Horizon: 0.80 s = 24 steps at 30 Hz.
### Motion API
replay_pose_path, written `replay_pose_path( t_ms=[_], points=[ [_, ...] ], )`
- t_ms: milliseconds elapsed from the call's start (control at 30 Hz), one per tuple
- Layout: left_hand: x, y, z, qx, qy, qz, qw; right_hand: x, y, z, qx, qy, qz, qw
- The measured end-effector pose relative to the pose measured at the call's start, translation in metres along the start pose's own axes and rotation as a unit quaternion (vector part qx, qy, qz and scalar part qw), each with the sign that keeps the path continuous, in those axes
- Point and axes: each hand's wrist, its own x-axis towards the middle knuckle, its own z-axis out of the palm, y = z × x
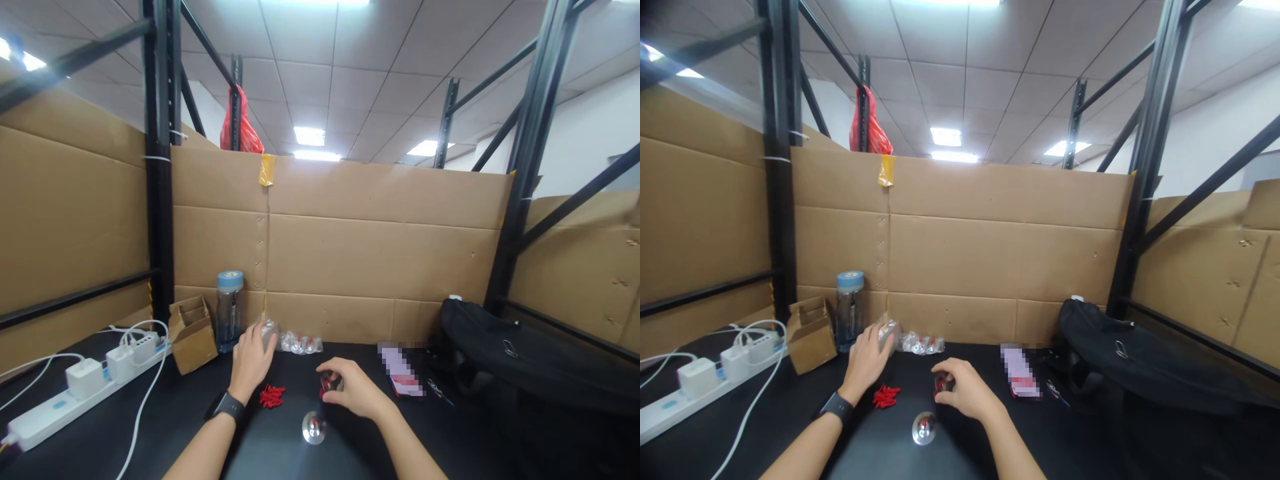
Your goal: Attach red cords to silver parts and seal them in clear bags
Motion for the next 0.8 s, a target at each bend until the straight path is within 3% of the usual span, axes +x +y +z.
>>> replay_pose_path(
  t_ms=[67,133,200,233,333,400,500,667,800],
  points=[
    [0.000,0.019,-0.010,-0.107,-0.017,0.022,0.994,0.004,-0.001,0.004,0.112,0.059,0.003,0.992],
    [-0.004,0.040,-0.013,-0.255,-0.137,0.040,0.956,0.009,-0.003,0.010,0.244,0.099,-0.002,0.965],
    [-0.012,0.058,-0.007,-0.402,-0.300,-0.008,0.865,0.013,-0.004,0.016,0.338,0.130,-0.024,0.932],
    [-0.018,0.066,-0.002,-0.455,-0.345,-0.056,0.819,0.014,-0.005,0.019,0.359,0.141,-0.036,0.922],
    [-0.032,0.081,0.011,-0.561,-0.358,-0.163,0.728,0.016,-0.006,0.025,0.317,0.163,-0.046,0.933],
    [-0.037,0.084,0.015,-0.601,-0.343,-0.187,0.698,0.015,-0.006,0.027,0.235,0.173,-0.044,0.956],
    [-0.037,0.084,0.013,-0.610,-0.309,-0.192,0.704,0.013,-0.007,0.028,0.172,0.168,-0.045,0.970],
    [-0.035,0.085,0.013,-0.603,-0.309,-0.201,0.707,0.014,-0.008,0.027,0.260,0.125,-0.038,0.957],
    [-0.030,0.084,0.014,-0.591,-0.287,-0.184,0.731,0.015,-0.003,0.016,0.298,0.122,-0.009,0.947]
  ],
)
